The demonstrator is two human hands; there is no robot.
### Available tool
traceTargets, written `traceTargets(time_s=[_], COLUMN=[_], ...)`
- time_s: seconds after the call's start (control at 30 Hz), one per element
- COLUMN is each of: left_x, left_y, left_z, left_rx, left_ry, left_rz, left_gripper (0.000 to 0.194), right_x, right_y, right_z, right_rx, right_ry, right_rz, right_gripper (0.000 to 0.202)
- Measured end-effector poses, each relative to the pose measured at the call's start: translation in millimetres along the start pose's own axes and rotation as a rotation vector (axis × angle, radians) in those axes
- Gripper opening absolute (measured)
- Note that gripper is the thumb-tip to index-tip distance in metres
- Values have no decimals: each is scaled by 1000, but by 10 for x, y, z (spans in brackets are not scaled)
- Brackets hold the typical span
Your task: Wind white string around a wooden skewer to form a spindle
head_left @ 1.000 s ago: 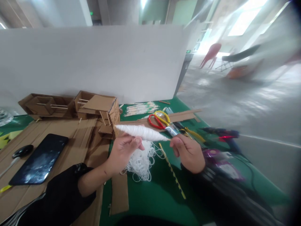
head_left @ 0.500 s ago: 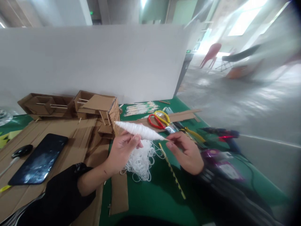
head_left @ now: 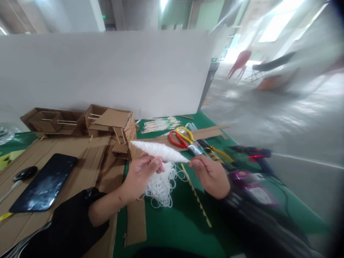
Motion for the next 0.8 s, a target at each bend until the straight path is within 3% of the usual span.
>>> traceTargets(time_s=[0.2,0.37,0.53,0.8], left_x=[-13,-5,12,20], left_y=[-50,-47,14,43], left_z=[-15,-21,-41,-88], left_rx=[13,5,-26,-31], left_ry=[-2,-5,-32,-39], left_rz=[45,32,-25,-35], left_gripper=[39,38,39,37], right_x=[25,13,-4,12], right_y=[24,-13,9,76], right_z=[22,-2,-51,-43], right_rx=[-175,-71,16,-51], right_ry=[36,-33,-72,5], right_rz=[-14,42,9,-65], right_gripper=[11,6,15,31])
Point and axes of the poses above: each hand's wrist, its own x-axis away from the middle knuckle, its own y-axis out of the palm, z = x × y, the point moved 9 cm from there along -x, towards the middle knuckle, and after that the axes turned 11 degrees about x, right-handed, at the moved point
